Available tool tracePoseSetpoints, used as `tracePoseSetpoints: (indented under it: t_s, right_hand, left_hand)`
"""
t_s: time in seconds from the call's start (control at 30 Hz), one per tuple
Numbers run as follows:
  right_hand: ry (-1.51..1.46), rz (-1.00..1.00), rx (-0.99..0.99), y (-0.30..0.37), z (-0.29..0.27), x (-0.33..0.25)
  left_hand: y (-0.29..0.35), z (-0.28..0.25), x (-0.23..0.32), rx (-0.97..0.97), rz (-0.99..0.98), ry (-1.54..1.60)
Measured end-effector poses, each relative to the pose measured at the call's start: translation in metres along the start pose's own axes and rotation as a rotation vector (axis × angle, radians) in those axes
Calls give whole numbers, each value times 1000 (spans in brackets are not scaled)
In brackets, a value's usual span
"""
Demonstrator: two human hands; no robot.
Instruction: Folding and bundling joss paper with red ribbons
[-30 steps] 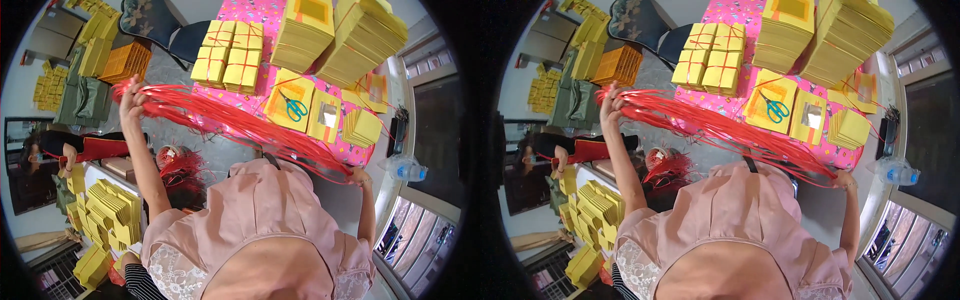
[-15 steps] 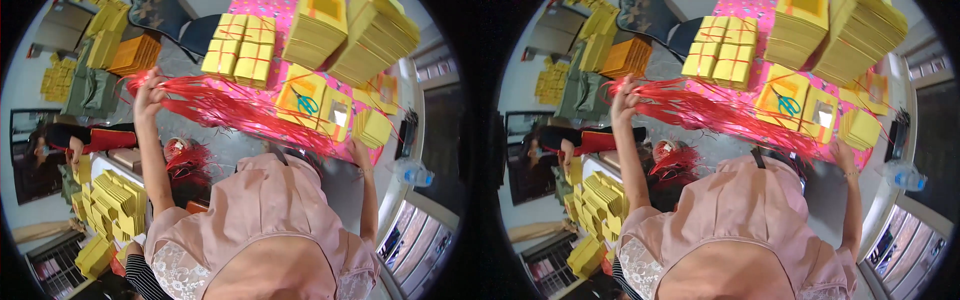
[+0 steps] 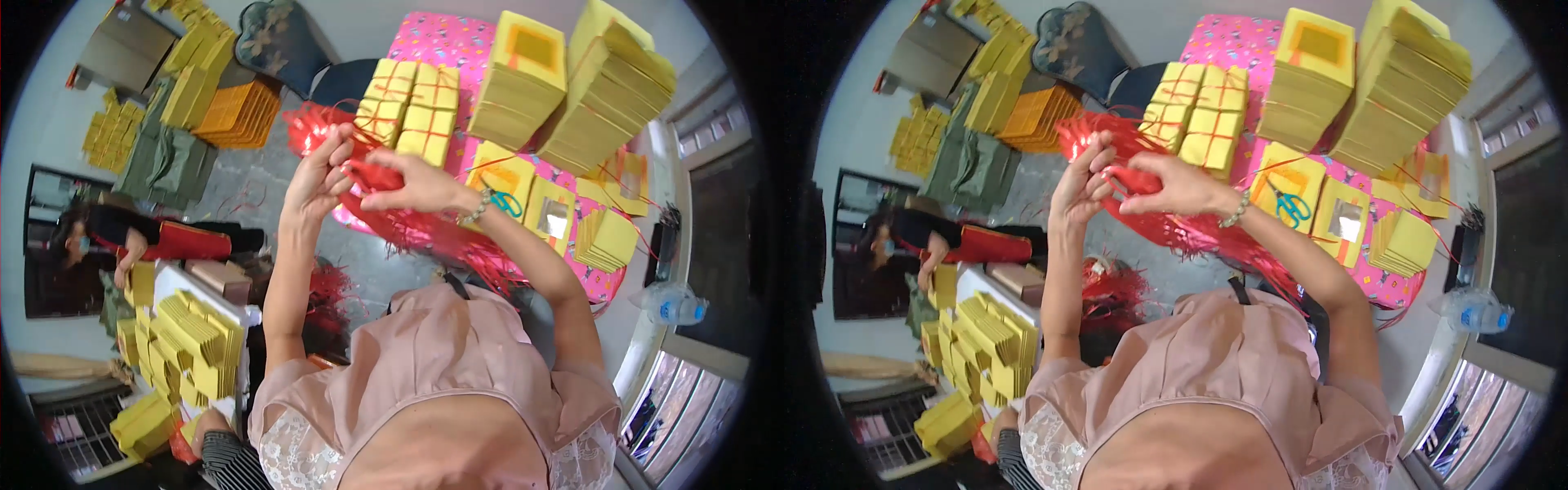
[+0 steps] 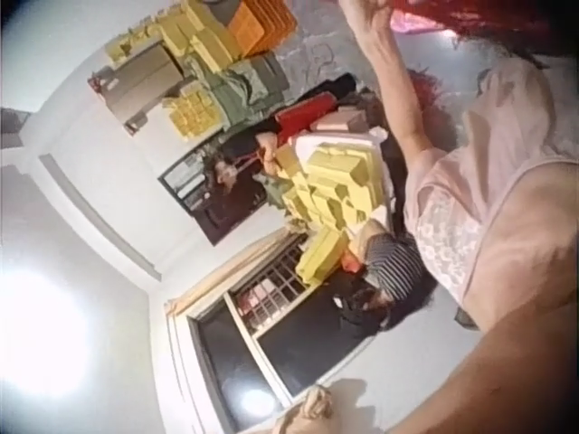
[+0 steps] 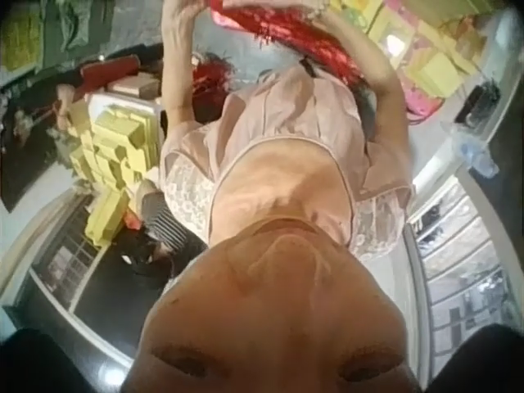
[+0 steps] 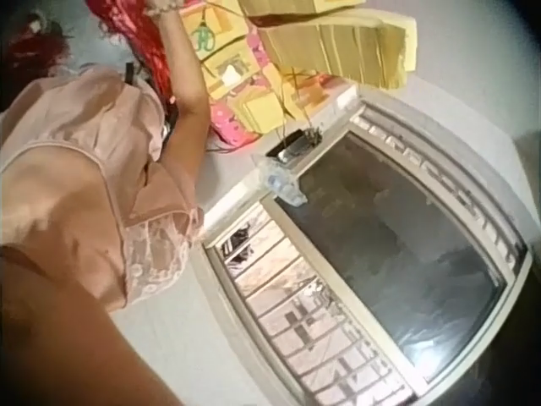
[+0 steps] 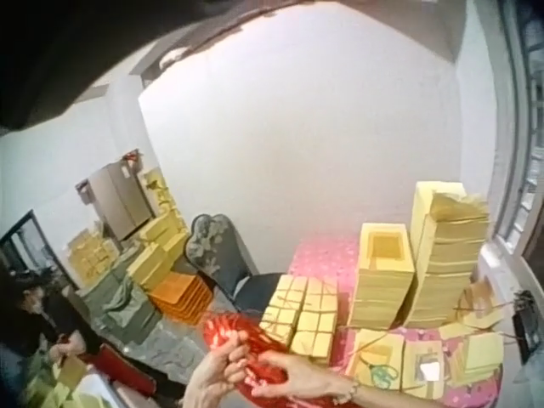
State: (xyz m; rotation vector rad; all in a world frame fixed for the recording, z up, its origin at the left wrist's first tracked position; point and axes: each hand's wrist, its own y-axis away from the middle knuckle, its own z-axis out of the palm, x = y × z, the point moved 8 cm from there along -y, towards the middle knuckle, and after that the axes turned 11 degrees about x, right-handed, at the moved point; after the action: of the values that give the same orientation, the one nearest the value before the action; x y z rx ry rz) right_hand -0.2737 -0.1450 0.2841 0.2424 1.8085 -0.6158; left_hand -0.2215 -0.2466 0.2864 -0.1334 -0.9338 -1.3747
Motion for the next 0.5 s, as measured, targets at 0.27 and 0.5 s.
tracePoseSetpoints:
  t_s: [0.27, 0.5]
  right_hand:
    - [71, 74, -80, 48, -23, 31]
    - [-52, 478, -337, 114, -95, 21]
  left_hand:
    - [-13, -11, -11, -112, -159, 241]
    - [-57, 5, -22, -199, -344, 444]
